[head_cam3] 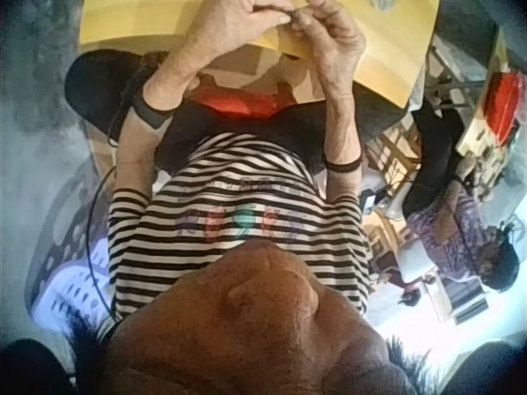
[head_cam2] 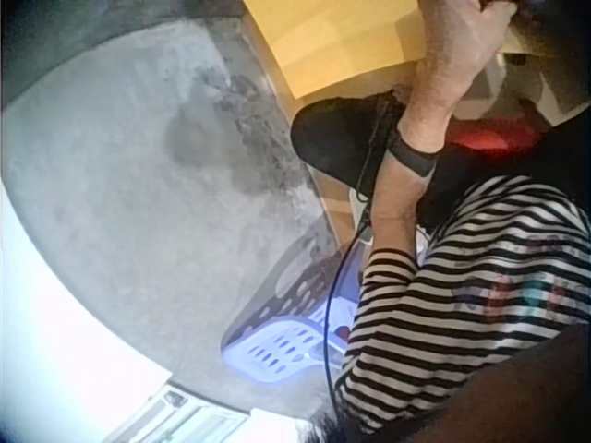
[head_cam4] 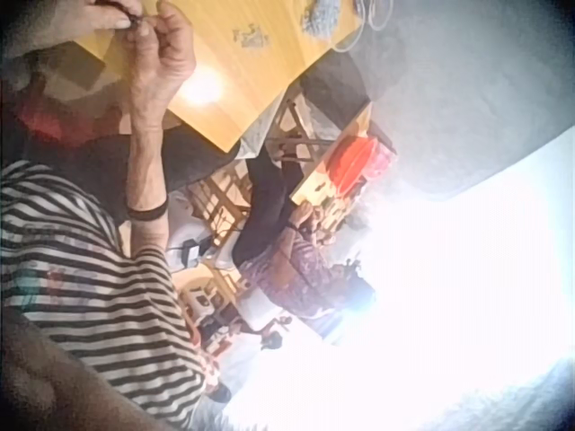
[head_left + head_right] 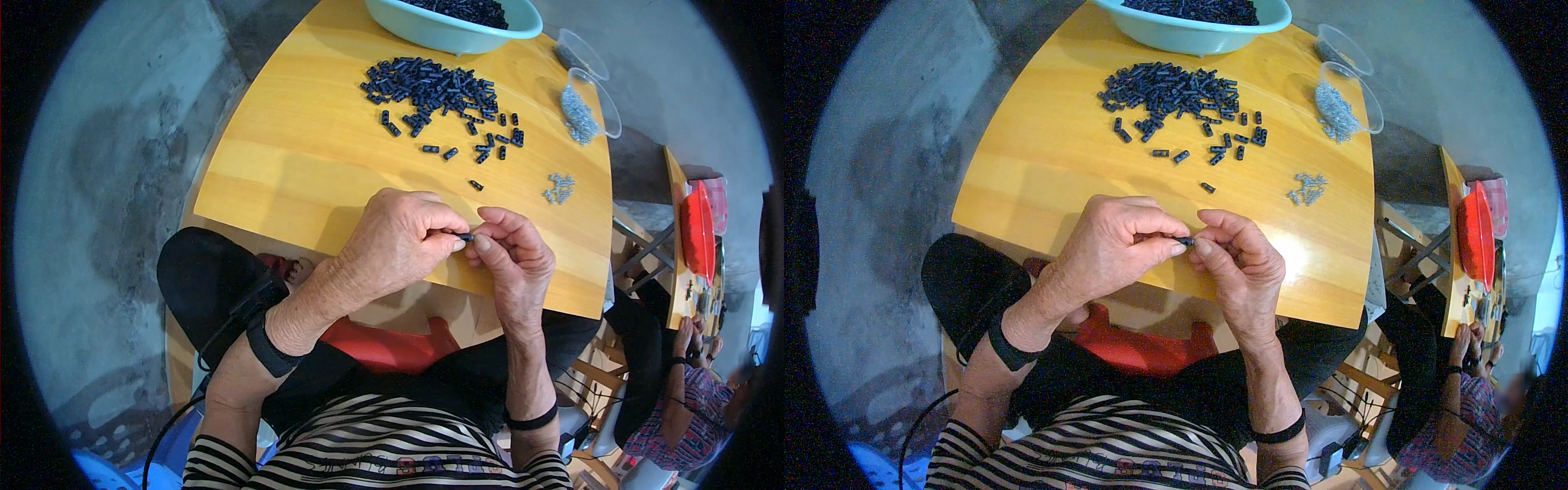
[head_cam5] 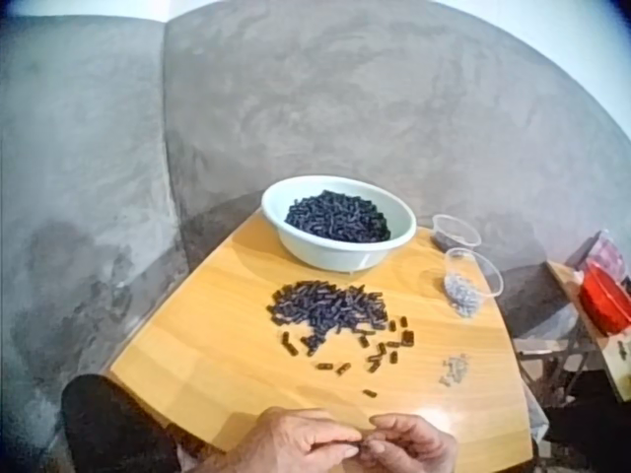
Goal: Assembling small plastic components by inserting grey plugs into blue tubes.
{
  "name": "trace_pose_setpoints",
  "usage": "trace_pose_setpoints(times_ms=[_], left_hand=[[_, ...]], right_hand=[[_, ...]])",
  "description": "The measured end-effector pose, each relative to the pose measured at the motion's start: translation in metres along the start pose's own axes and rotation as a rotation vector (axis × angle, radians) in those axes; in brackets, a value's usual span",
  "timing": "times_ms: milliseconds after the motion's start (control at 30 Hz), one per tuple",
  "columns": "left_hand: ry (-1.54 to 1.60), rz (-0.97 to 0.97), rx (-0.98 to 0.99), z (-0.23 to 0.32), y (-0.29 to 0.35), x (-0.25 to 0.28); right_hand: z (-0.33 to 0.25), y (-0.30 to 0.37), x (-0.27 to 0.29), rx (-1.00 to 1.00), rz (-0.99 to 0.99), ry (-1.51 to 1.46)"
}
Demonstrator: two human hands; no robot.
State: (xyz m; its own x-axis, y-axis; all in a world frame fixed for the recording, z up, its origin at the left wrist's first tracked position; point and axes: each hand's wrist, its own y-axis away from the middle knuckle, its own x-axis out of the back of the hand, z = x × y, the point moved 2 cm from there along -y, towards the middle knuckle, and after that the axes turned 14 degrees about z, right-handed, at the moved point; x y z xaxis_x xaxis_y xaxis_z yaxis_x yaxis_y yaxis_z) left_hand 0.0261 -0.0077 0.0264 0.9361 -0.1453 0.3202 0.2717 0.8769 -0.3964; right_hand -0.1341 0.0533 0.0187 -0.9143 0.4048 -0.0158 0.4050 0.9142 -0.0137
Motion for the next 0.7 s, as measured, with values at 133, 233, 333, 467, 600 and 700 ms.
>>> trace_pose_setpoints(times_ms=[133, 233, 333, 467, 600, 700], left_hand=[[-0.003, -0.004, 0.064, 0.001, 0.002, 0.001], [-0.018, -0.004, 0.071, 0.000, 0.005, 0.000], [0.039, 0.016, 0.127, -0.001, 0.007, 0.000], [0.023, 0.017, 0.113, -0.002, 0.008, -0.002], [0.015, 0.010, 0.086, -0.001, 0.007, -0.003], [0.084, 0.014, 0.159, -0.002, 0.009, -0.005]], right_hand=[[0.000, 0.002, -0.002, 0.015, -0.007, 0.037], [-0.002, 0.003, -0.004, 0.026, -0.004, 0.075], [-0.004, 0.004, -0.004, 0.047, -0.011, 0.140], [-0.011, 0.002, -0.007, 0.004, -0.017, 0.213], [-0.009, -0.001, -0.005, 0.012, -0.028, 0.210], [-0.010, -0.002, -0.004, -0.049, -0.035, 0.184]])
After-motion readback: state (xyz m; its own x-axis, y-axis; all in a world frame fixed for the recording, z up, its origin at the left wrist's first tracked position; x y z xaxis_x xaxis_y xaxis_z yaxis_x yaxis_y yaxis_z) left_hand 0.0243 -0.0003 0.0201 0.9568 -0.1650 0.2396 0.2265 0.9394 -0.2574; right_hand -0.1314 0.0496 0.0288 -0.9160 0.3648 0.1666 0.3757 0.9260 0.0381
